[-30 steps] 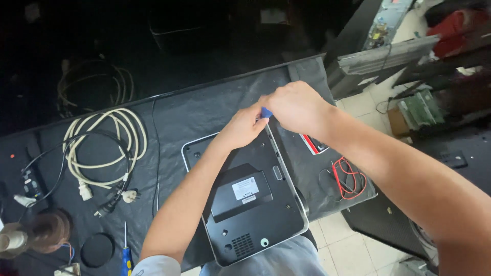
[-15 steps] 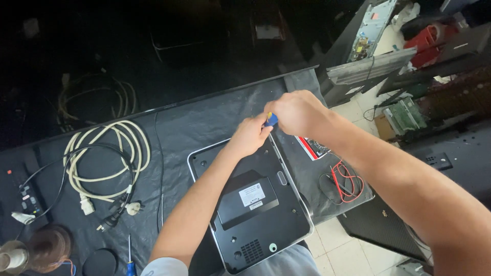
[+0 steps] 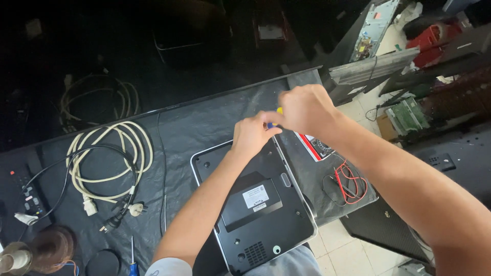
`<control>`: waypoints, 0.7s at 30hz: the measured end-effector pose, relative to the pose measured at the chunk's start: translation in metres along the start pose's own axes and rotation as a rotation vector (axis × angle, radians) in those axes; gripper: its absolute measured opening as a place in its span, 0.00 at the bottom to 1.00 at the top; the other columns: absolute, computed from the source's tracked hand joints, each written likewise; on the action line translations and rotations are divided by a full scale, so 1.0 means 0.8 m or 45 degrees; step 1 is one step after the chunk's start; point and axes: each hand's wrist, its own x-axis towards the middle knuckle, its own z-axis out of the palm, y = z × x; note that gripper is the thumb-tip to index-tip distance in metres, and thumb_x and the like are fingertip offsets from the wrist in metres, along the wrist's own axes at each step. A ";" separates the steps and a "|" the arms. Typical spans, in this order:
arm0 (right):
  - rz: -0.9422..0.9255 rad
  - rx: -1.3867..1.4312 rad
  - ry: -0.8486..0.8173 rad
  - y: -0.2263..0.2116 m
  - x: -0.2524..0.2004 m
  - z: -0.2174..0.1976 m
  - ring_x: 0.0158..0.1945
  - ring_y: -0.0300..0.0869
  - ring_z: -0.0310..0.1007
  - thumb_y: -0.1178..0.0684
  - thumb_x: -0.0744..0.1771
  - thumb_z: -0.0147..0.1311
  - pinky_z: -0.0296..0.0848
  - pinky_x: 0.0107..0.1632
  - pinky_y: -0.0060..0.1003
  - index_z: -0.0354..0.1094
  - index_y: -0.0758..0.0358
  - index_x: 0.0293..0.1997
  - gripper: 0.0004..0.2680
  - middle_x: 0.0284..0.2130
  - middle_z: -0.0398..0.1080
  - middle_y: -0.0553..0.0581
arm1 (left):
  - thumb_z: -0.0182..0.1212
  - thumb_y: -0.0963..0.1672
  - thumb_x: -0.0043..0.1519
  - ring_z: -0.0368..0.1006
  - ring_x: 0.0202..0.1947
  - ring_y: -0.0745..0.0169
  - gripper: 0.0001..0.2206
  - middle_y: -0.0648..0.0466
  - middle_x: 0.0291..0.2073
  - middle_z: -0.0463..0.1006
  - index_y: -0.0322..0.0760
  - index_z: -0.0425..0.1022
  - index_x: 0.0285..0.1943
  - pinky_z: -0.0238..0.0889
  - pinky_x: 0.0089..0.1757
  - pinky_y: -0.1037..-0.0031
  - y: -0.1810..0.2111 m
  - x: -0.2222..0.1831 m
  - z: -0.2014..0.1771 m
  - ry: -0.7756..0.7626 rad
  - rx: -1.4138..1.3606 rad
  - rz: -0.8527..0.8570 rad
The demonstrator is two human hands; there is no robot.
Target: Disassembling an electronic device by removing screws and the back cover, then cleaning internal components with a cloth.
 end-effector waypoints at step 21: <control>-0.139 0.130 -0.205 0.001 -0.015 -0.030 0.43 0.51 0.88 0.31 0.65 0.66 0.84 0.46 0.45 0.80 0.55 0.55 0.21 0.36 0.84 0.59 | 0.63 0.52 0.69 0.87 0.48 0.44 0.16 0.51 0.40 0.89 0.46 0.79 0.60 0.78 0.49 0.55 -0.004 -0.003 0.000 -0.206 -0.060 0.103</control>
